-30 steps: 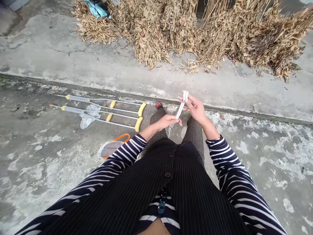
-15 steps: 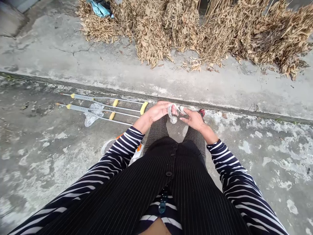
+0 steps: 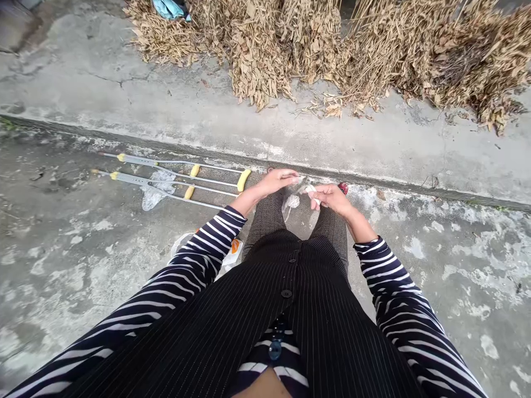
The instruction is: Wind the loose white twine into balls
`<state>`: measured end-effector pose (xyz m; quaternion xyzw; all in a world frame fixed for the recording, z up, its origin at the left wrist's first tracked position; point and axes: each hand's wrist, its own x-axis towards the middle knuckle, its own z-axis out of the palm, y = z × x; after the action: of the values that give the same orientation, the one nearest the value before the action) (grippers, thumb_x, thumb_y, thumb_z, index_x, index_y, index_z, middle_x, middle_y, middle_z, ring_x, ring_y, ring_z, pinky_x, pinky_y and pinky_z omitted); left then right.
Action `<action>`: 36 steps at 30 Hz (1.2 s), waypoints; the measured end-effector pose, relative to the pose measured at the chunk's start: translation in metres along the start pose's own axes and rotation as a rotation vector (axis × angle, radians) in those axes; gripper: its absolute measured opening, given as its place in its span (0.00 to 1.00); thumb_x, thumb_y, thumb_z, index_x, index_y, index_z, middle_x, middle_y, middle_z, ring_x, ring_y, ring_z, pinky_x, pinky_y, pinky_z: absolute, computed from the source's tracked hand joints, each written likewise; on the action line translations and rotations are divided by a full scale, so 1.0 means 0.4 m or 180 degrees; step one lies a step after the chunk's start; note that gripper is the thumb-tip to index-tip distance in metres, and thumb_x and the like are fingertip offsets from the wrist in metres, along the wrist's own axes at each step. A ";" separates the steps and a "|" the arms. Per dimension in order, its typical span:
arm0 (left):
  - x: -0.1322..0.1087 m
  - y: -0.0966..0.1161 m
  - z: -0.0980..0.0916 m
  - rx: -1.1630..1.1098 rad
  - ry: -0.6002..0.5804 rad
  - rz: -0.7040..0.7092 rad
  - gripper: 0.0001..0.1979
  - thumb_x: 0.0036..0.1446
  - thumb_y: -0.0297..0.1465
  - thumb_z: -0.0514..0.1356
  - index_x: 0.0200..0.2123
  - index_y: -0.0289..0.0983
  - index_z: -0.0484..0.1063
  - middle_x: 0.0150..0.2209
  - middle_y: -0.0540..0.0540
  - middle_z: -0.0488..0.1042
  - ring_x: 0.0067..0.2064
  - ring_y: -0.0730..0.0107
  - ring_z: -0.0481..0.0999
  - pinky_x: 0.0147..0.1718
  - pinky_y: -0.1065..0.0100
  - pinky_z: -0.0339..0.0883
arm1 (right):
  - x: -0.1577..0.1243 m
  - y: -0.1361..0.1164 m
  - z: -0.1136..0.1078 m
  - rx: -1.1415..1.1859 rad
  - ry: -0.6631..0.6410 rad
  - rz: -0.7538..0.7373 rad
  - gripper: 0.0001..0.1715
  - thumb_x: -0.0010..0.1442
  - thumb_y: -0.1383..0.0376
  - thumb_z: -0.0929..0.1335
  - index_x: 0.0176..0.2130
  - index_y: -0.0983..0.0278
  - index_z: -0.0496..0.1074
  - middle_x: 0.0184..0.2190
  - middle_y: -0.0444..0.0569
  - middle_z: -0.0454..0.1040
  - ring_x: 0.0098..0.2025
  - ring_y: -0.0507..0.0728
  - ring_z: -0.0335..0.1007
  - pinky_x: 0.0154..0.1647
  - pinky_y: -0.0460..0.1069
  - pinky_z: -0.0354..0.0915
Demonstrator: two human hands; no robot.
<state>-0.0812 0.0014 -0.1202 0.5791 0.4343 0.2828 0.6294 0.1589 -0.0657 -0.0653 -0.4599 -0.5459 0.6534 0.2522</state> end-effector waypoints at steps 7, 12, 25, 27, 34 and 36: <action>-0.015 -0.040 0.116 -0.0776 -0.0460 0.0131 0.25 0.43 0.38 0.76 0.44 0.32 0.81 0.42 0.39 0.82 0.47 0.60 0.80 0.56 0.56 0.66 | -0.014 -0.056 0.009 0.0082 0.0041 -0.0070 0.23 0.52 0.47 0.78 0.32 0.65 0.82 0.22 0.48 0.78 0.19 0.50 0.68 0.17 0.45 0.48; -0.044 -0.037 0.100 -0.0922 -0.0562 -0.0042 0.22 0.49 0.47 0.72 0.33 0.31 0.81 0.33 0.40 0.82 0.41 0.63 0.80 0.53 0.60 0.67 | -0.034 -0.089 -0.001 0.0338 0.0242 -0.0057 0.23 0.51 0.49 0.79 0.35 0.65 0.83 0.18 0.45 0.74 0.18 0.49 0.65 0.17 0.45 0.47; -0.055 0.021 0.104 0.0025 0.0556 0.0427 0.19 0.56 0.31 0.66 0.52 0.38 0.79 0.53 0.42 0.80 0.58 0.58 0.76 0.62 0.60 0.62 | -0.017 -0.108 0.020 0.0674 0.0438 -0.0525 0.27 0.51 0.48 0.79 0.45 0.62 0.82 0.25 0.46 0.78 0.24 0.52 0.72 0.19 0.45 0.55; -0.062 0.045 0.126 -0.0007 0.0580 0.0675 0.24 0.56 0.31 0.67 0.57 0.39 0.76 0.57 0.42 0.78 0.61 0.58 0.74 0.63 0.62 0.61 | -0.014 -0.118 0.027 0.0642 0.0433 -0.0562 0.27 0.51 0.47 0.79 0.44 0.62 0.82 0.25 0.46 0.78 0.25 0.52 0.73 0.19 0.45 0.56; -0.037 0.051 0.131 -0.0864 0.0232 0.0409 0.19 0.56 0.45 0.69 0.37 0.33 0.80 0.35 0.43 0.82 0.45 0.60 0.81 0.53 0.62 0.68 | -0.011 -0.141 0.043 0.0576 0.0370 -0.0700 0.26 0.53 0.47 0.78 0.44 0.62 0.83 0.25 0.47 0.78 0.25 0.53 0.73 0.19 0.45 0.57; -0.041 0.044 0.116 -0.1305 -0.0310 0.0172 0.22 0.54 0.49 0.69 0.33 0.32 0.78 0.28 0.44 0.79 0.40 0.61 0.81 0.49 0.62 0.69 | -0.008 -0.143 0.038 0.0553 0.0437 -0.0763 0.26 0.54 0.48 0.78 0.45 0.62 0.83 0.26 0.47 0.78 0.26 0.52 0.73 0.20 0.45 0.58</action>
<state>-0.0456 -0.0320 -0.1017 0.4633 0.3210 0.3538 0.7464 0.1371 -0.0597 -0.0105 -0.4115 -0.5197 0.6304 0.4040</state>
